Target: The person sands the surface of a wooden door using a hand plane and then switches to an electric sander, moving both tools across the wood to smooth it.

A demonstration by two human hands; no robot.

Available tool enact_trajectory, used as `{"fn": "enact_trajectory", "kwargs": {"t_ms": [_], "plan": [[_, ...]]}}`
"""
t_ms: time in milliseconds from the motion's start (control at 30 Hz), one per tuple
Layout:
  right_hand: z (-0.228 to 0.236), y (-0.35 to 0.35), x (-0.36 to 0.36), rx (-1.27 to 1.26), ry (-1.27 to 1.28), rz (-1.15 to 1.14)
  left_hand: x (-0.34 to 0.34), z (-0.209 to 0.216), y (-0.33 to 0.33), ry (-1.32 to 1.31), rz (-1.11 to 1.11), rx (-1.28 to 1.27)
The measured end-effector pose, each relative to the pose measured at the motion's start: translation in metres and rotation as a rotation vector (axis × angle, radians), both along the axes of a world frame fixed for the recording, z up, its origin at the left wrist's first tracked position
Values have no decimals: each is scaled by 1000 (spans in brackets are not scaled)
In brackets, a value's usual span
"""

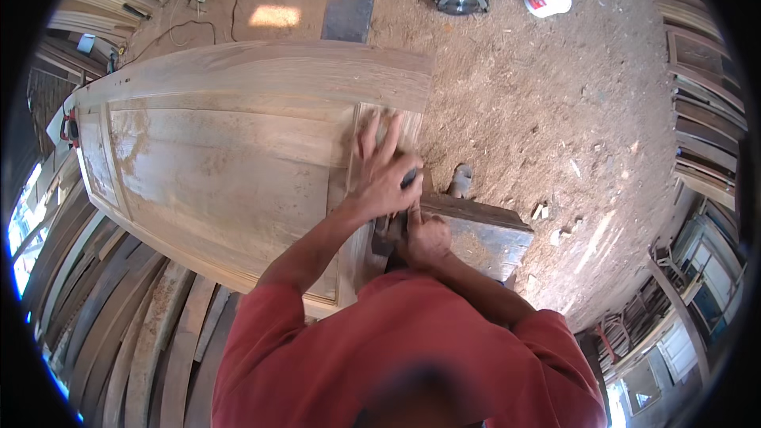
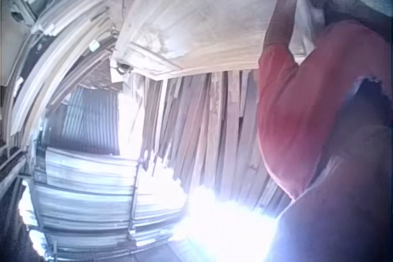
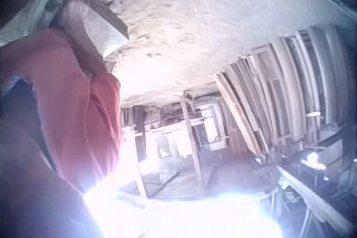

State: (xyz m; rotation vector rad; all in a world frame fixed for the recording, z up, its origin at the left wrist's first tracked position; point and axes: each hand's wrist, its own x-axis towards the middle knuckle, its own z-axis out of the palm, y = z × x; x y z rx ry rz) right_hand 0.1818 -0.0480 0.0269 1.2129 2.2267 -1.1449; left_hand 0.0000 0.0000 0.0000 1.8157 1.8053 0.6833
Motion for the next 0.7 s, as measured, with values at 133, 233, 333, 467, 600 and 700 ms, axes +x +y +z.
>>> {"fn": "enact_trajectory", "kwargs": {"t_ms": [133,233,333,467,600,700], "plan": [[7,95,-14,87,-66,48,-5,-6,85,111,13,147],[6,176,-45,339,210,-130,-36,-8,171,88,78,192],[16,207,-49,437,183,-86,-42,-11,209,68,147,159],[-11,104,-3,285,85,-45,-5,-4,99,-3,61,107],[7,23,8,668,274,21,15,5,11,-17,-107,-36],[5,97,-7,64,-20,-15,0,-3,94,84,-56,135]]}}
